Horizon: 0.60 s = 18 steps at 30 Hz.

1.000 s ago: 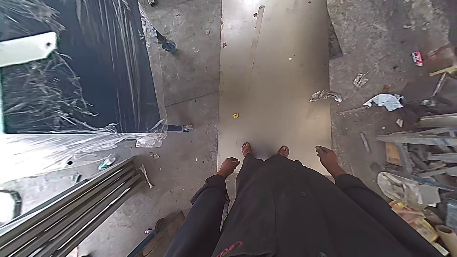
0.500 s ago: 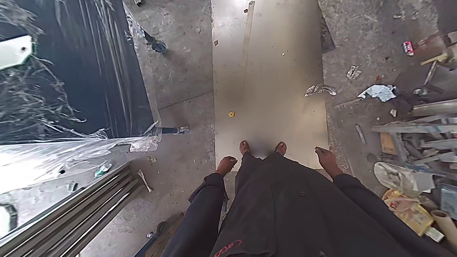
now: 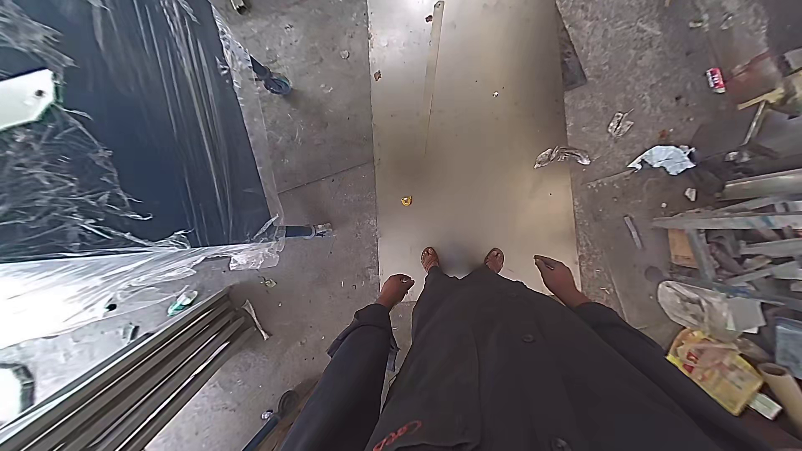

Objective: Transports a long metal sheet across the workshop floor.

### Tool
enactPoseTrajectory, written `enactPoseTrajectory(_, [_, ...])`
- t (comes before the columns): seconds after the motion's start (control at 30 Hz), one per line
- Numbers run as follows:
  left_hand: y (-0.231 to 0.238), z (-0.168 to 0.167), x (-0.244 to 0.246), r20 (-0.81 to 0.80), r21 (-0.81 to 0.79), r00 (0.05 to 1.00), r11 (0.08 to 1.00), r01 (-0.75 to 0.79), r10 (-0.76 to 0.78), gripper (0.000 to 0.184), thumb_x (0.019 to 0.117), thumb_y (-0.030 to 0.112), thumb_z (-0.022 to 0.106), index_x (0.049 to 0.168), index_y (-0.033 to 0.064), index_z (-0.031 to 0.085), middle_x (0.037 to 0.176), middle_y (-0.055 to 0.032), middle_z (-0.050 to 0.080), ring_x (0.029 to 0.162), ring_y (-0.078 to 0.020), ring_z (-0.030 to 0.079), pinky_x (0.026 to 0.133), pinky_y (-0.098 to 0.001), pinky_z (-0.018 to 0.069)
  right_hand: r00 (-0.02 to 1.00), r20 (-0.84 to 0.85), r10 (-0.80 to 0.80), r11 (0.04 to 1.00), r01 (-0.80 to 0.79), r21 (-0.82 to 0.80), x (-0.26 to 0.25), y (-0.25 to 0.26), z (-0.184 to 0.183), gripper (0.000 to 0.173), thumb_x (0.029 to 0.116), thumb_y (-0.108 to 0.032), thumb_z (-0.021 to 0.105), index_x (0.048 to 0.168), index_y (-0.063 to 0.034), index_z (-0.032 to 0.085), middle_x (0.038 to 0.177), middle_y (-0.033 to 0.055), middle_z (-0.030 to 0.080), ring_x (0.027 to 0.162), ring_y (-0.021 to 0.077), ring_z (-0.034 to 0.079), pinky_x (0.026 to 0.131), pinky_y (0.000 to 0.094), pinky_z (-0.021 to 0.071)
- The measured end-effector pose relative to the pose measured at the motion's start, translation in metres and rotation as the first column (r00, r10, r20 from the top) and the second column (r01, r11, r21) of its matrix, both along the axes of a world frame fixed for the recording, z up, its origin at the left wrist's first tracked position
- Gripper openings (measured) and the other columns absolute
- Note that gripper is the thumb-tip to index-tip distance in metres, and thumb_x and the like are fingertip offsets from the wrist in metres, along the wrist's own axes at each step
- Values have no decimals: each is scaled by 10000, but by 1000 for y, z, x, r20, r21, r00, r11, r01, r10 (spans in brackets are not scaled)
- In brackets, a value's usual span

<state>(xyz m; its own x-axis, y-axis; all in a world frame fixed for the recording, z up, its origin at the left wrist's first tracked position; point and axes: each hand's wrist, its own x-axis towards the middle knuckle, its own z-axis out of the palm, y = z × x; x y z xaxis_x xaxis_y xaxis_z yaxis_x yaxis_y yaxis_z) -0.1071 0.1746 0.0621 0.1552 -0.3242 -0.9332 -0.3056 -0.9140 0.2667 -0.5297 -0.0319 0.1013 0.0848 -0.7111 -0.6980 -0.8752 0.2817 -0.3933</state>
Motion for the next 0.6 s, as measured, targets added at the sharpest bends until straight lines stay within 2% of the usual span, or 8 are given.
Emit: enactPoseTrajectory(0.6, [0,1,3,1,-12,1000,1000,3,-3,413,1064,341,563,1322,29,645,1232,-197,692,1080,-308,695,979,-504,533,999,-31,18,1000,-19,-19,0,-1,2,437,1115,-340,419,1386,-87,651,1391,143,659,1334,270,597,1157,484,412])
